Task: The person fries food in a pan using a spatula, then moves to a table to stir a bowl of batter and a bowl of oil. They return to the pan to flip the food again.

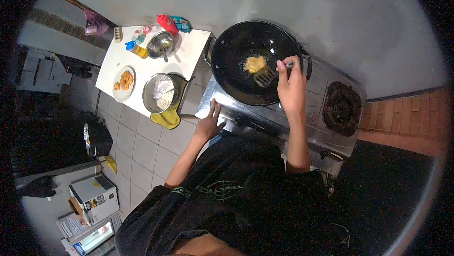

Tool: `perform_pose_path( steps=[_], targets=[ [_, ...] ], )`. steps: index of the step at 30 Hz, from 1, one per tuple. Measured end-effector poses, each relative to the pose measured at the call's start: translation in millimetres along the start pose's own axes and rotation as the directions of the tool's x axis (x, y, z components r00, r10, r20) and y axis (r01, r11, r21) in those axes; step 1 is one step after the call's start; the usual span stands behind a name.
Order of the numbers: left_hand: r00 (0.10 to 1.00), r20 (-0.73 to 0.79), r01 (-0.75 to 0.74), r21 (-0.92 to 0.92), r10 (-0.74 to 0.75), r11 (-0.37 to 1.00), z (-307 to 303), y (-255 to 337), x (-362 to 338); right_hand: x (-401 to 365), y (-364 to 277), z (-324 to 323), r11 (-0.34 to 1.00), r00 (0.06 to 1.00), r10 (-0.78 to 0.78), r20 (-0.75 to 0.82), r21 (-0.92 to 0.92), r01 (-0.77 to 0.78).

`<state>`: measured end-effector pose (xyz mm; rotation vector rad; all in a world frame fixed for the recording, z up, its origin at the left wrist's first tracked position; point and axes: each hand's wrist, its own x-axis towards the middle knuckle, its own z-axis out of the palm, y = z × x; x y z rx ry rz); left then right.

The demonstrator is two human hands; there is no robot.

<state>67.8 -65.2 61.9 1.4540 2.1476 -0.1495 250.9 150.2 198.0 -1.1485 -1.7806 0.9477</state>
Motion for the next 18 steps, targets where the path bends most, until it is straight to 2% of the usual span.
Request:
perform_pose_path(
  steps=[4,6,7,9,13,15,18],
  targets=[
    [0.998,-0.054,-0.037,-0.044,0.034,0.998,1,0,-1,1,-7,-3,0.999,0.999,0.035,-0.001,-0.025,-0.035],
    [0.998,-0.048,-0.03,-0.053,0.027,0.998,0,1,-1,3,-9,-4,0.987,0.999,-0.049,0.018,-0.15,0.051],
    [0.999,-0.043,-0.022,-0.06,0.019,0.998,0,1,-1,4,-10,-4,0.988,0.998,-0.05,0.022,-0.148,0.053],
    [0.999,-0.041,-0.02,-0.064,0.017,0.998,2,-1,0,3,-11,-4,0.994,0.995,0.095,0.014,-0.047,-0.094],
    [0.999,-0.04,-0.019,-0.073,0.016,0.997,6,-1,3,5,-8,-6,0.999,0.999,0.039,-0.023,-0.004,-0.039],
    [0.999,-0.048,-0.019,-0.062,0.016,0.998,6,0,4,4,-13,-9,0.989,0.998,0.057,0.017,-0.138,-0.054],
    [1.0,-0.025,-0.008,-0.059,0.007,0.998,4,1,3,2,-14,-9,0.995,0.997,0.075,0.018,-0.071,-0.074]
  ],
)
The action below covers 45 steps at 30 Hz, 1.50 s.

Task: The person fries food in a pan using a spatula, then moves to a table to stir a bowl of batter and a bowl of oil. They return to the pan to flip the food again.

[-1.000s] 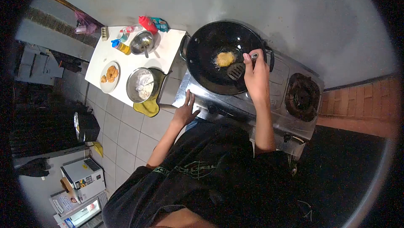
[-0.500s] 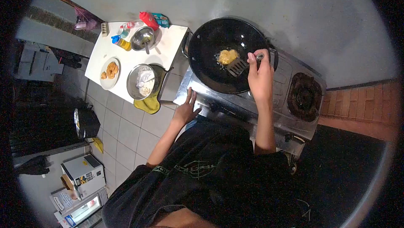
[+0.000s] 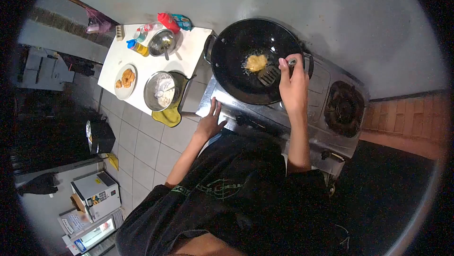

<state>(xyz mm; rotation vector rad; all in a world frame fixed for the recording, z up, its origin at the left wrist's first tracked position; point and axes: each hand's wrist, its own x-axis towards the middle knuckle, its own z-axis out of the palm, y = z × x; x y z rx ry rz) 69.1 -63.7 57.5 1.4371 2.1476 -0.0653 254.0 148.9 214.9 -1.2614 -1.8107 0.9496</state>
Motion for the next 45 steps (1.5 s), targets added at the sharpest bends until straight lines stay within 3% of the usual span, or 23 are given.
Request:
perform_pose_path(
  steps=[4,9,12,21,24,28,34,39,45],
  targets=[
    [1.0,0.023,0.011,-0.008,-0.01,1.0,0,0,2,2,5,-1,0.993,0.998,-0.037,-0.058,0.107,0.044],
    [1.0,0.002,0.0,0.015,0.0,1.0,4,-1,2,3,0,-5,0.997,0.999,-0.039,0.014,-0.062,0.04],
    [1.0,0.006,0.001,0.027,-0.002,1.0,3,-1,1,3,9,2,0.995,0.998,-0.058,-0.03,0.086,0.06],
    [0.999,0.018,0.026,0.04,-0.027,0.999,6,0,3,2,7,0,0.993,0.997,-0.08,0.019,-0.086,0.081],
    [1.0,0.018,0.023,0.03,-0.023,0.999,6,-1,4,1,11,2,0.998,0.998,-0.058,0.007,0.005,0.058],
    [1.0,0.018,0.024,0.042,-0.025,0.999,7,0,4,1,13,1,0.99,0.99,-0.138,-0.015,-0.036,0.137],
    [1.0,0.012,0.007,0.029,-0.007,1.0,5,-1,3,-1,24,7,0.99,0.993,-0.11,-0.039,0.083,0.113],
    [1.0,0.025,0.006,0.014,-0.006,1.0,3,-2,3,-1,52,25,0.899,0.986,-0.156,-0.063,0.404,0.168],
    [0.998,0.06,-0.006,-0.001,0.006,1.0,-1,-3,1,-20,60,27,0.905,0.995,-0.059,-0.08,0.417,0.087]
  ],
)
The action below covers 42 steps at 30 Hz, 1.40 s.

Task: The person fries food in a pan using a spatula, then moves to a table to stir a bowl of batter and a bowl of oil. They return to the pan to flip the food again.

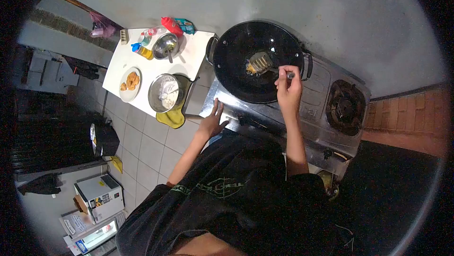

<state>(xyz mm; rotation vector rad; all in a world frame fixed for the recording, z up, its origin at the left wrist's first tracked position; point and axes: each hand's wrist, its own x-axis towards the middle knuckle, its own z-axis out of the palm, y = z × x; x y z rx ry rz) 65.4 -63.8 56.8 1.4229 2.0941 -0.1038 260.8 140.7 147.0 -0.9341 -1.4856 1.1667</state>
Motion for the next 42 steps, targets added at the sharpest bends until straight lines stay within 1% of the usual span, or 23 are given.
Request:
perform_pose_path(
  steps=[1,3,4,5,7,9,11,13,15,16,21,23,24,25,26,27,29,31,33,34,36,38,42],
  targets=[
    [1.0,0.009,0.0,0.01,0.0,1.0,-2,0,0,-2,1,-2,1.0,1.0,-0.003,-0.004,0.005,0.003],
    [1.0,-0.005,-0.008,0.022,0.008,1.0,-2,-2,1,-5,-1,-7,0.873,0.963,-0.263,-0.054,-0.44,0.213],
    [1.0,-0.011,-0.014,0.024,0.014,1.0,1,-3,0,-11,-10,-10,0.919,0.992,-0.113,-0.056,-0.386,0.083],
    [1.0,-0.006,-0.009,0.018,0.01,1.0,3,-4,0,-16,-11,-12,0.918,0.993,-0.108,-0.05,-0.388,0.08],
    [0.999,0.025,-0.028,-0.064,0.029,0.998,-2,-10,1,-21,-11,-17,0.958,0.994,0.105,0.003,-0.269,-0.1],
    [0.999,0.009,-0.047,-0.103,0.049,0.994,-4,-15,-1,-26,-8,-23,0.962,0.991,0.124,0.043,-0.251,-0.11],
    [0.987,-0.12,-0.131,-0.179,0.111,0.975,-2,-19,-4,-32,-4,-28,0.962,0.986,0.154,0.068,-0.237,-0.134],
    [0.976,-0.184,-0.157,-0.227,0.116,0.961,-8,-14,-15,-37,-8,-32,0.924,0.979,0.182,0.091,-0.357,-0.139],
    [0.994,-0.101,-0.092,-0.554,0.043,0.828,-30,-2,-33,-42,-10,-34,0.893,0.965,0.252,0.078,-0.403,-0.2],
    [0.988,-0.145,-0.126,-0.607,0.047,0.784,-37,2,-42,-45,-12,-35,0.858,0.947,0.315,0.07,-0.448,-0.252],
    [0.944,-0.314,-0.278,-0.576,0.106,0.769,-26,-14,-54,-56,-3,-36,0.823,0.959,0.285,-0.004,-0.511,-0.247],
    [0.944,-0.305,-0.315,-0.718,0.127,0.62,-23,-24,-57,-69,-13,-42,0.801,0.951,0.301,-0.067,-0.524,-0.29],
    [0.947,-0.307,-0.308,-0.787,0.094,0.534,-21,-23,-61,-76,-20,-45,0.796,0.957,0.258,-0.136,-0.531,-0.29],
    [0.943,-0.304,-0.327,-0.773,0.135,0.543,-20,-26,-65,-85,-33,-46,0.791,0.955,0.213,-0.208,-0.536,-0.294],
    [0.936,-0.306,-0.351,-0.784,0.173,0.512,-20,-31,-68,-98,-48,-47,0.78,0.952,0.048,-0.302,-0.584,-0.225],
    [0.929,-0.304,-0.369,-0.797,0.212,0.478,-19,-34,-73,-113,-60,-51,0.777,0.937,0.042,-0.346,-0.579,-0.248],
    [0.926,-0.253,-0.354,-0.838,0.279,0.415,-22,-33,-90,-147,-81,-60,0.827,0.964,0.002,-0.266,-0.541,-0.151],
    [0.932,-0.134,-0.223,-0.944,0.337,0.242,-14,-42,-104,-191,-99,-54,0.844,0.94,-0.085,-0.33,-0.525,-0.108],
    [0.926,-0.106,-0.212,-0.94,0.363,0.268,2,-47,-125,-242,-109,-48,0.901,0.963,-0.049,-0.265,-0.427,-0.072],
    [0.921,-0.087,-0.199,-0.943,0.381,0.265,16,-51,-134,-269,-116,-46,0.892,0.945,-0.063,-0.321,-0.443,-0.09],
    [0.89,-0.045,-0.183,-0.947,0.454,0.263,45,-54,-139,-326,-130,-44,0.848,0.934,0.123,-0.335,-0.454,-0.275],
    [0.846,0.07,-0.091,-0.958,0.529,0.272,86,-55,-153,-379,-132,-52,0.803,0.902,0.153,-0.404,-0.481,-0.351],
    [0.763,0.234,-0.079,-0.891,0.603,0.446,117,-29,-205,-481,-139,-71,0.808,0.817,0.161,-0.554,-0.402,-0.431]
  ],
)
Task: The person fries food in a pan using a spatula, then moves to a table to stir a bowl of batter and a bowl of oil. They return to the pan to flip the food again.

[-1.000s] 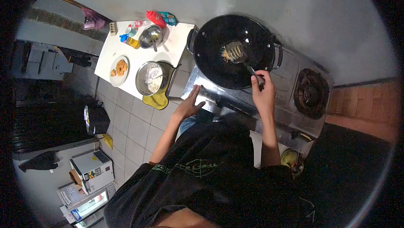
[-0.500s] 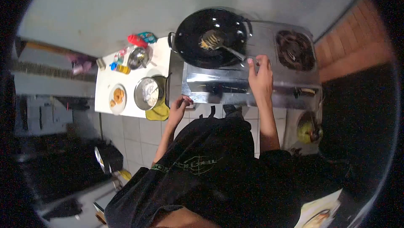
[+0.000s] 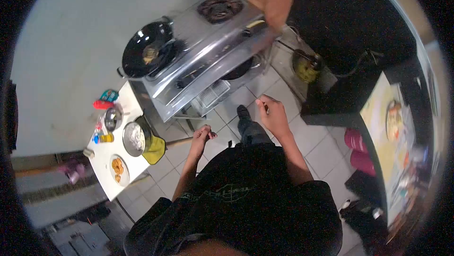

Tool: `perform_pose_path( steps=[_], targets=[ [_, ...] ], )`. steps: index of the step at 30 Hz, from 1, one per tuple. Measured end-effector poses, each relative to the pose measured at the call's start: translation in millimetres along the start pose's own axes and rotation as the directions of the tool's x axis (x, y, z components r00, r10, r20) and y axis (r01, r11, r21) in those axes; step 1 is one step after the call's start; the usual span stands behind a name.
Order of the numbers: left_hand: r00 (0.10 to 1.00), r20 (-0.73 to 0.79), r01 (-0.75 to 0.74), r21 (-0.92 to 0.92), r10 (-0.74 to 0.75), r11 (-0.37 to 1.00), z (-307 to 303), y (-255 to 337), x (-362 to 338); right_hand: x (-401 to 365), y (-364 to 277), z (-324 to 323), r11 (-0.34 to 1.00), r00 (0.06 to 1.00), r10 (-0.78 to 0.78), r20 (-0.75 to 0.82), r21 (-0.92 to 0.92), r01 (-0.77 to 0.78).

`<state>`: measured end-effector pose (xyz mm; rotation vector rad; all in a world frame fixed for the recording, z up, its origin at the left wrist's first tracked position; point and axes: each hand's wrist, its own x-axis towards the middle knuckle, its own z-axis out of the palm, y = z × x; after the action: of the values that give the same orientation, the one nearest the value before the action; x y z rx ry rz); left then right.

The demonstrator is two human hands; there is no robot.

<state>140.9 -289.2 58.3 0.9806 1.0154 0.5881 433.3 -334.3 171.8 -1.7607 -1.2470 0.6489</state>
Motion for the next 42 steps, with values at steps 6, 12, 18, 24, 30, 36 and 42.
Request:
perform_pose_path(
  steps=[6,12,18,24,30,36,42],
  targets=[
    [0.981,0.195,-0.013,0.053,0.002,0.999,89,-7,-2,-54,54,-85,0.985,0.973,-0.003,-0.231,-0.171,-0.038],
    [0.965,0.263,-0.045,0.144,0.006,0.989,201,-10,-2,-83,96,-198,0.999,0.964,0.044,-0.262,-0.002,-0.046],
    [0.973,0.226,-0.072,0.139,0.039,0.988,359,-60,17,-108,203,-367,0.977,0.912,0.131,-0.389,-0.103,-0.185],
    [0.977,0.166,-0.126,-0.049,0.133,0.991,538,-83,11,-116,356,-576,0.911,0.814,0.101,-0.572,-0.276,-0.307],
    [0.997,0.065,-0.033,0.012,0.032,0.999,602,-94,-11,-107,590,-756,0.855,0.872,-0.12,-0.475,-0.496,-0.153],
    [0.999,-0.031,-0.016,0.123,0.02,0.992,632,-94,-17,-68,670,-851,0.527,0.867,-0.214,-0.45,-0.801,-0.285],
    [0.988,-0.153,0.038,0.179,-0.011,0.983,643,-91,-31,-40,633,-841,0.299,0.848,0.226,-0.48,-0.794,-0.529]
  ],
)
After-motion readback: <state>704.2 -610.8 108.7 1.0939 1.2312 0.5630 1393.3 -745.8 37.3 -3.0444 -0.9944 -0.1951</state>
